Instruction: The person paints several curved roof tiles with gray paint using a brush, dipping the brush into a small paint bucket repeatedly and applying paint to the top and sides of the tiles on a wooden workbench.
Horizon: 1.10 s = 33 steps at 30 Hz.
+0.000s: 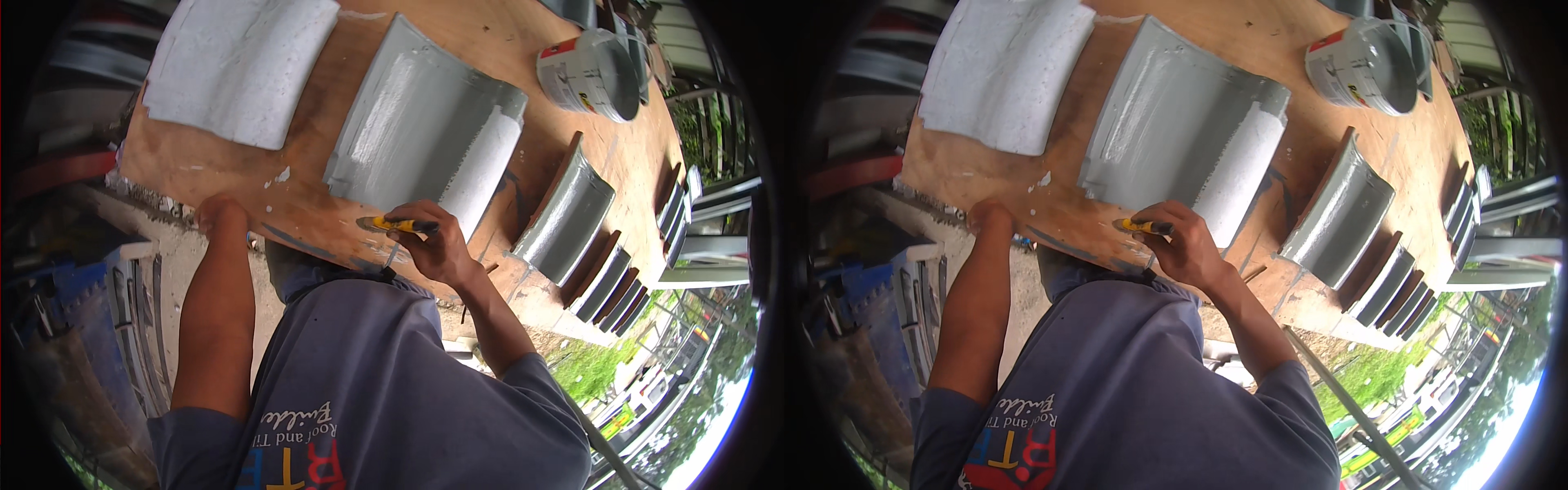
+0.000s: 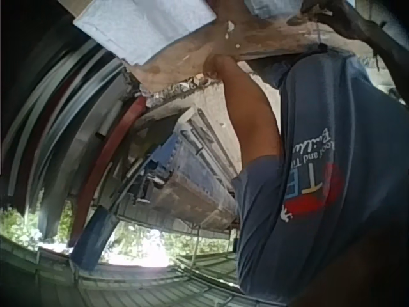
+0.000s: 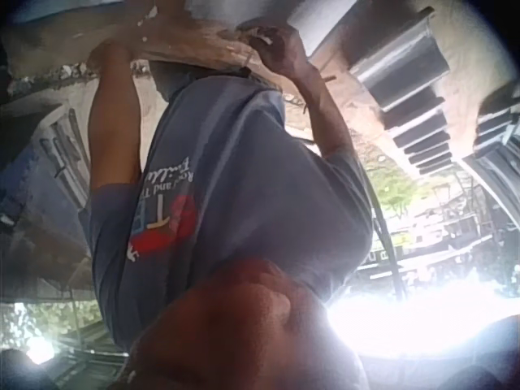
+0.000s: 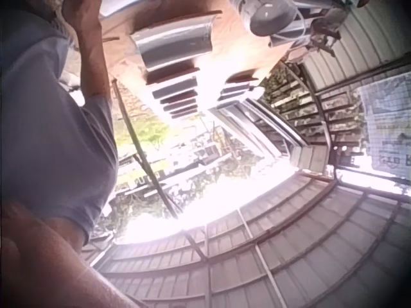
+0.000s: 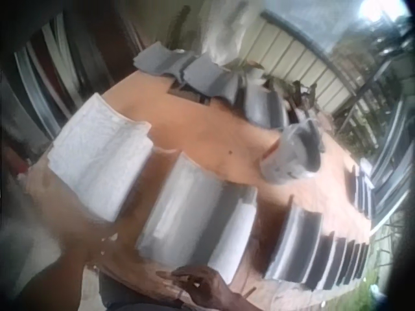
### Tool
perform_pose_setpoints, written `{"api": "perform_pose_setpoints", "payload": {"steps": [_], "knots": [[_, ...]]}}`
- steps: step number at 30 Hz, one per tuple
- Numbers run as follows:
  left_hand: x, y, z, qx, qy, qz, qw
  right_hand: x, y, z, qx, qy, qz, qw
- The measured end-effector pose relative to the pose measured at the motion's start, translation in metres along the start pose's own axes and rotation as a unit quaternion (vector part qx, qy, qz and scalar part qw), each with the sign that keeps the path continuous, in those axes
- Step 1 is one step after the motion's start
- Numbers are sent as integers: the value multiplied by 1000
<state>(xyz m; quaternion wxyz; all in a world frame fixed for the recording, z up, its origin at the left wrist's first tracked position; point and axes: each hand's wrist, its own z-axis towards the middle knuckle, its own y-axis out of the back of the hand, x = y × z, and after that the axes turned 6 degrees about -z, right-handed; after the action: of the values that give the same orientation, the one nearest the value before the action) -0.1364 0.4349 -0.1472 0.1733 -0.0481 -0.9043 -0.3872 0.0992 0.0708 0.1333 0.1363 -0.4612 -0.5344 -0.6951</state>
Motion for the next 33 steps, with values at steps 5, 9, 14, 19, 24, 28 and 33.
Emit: {"api": "perform_pose_setpoints", "payload": {"steps": [5,9,14,19,24,28,33], "knots": [[-4,52,-86,-15,-178,192,965,-21,84,9,-256,-92,-45,961],[21,43,-70,-38,-167,243,955,-35,175,29,-391,-34,-210,895],[13,57,-108,-70,-213,254,941,-60,276,38,-569,-113,-137,803],[14,63,-116,-70,-219,265,936,-105,338,71,-548,-161,-205,795],[18,53,-93,-80,-214,249,941,-132,356,100,-425,-228,-195,854],[14,53,-95,-68,-219,261,938,-128,357,92,-465,-205,-126,852],[6,62,-116,-60,-202,297,931,-116,350,65,-469,-155,-124,860]]}}
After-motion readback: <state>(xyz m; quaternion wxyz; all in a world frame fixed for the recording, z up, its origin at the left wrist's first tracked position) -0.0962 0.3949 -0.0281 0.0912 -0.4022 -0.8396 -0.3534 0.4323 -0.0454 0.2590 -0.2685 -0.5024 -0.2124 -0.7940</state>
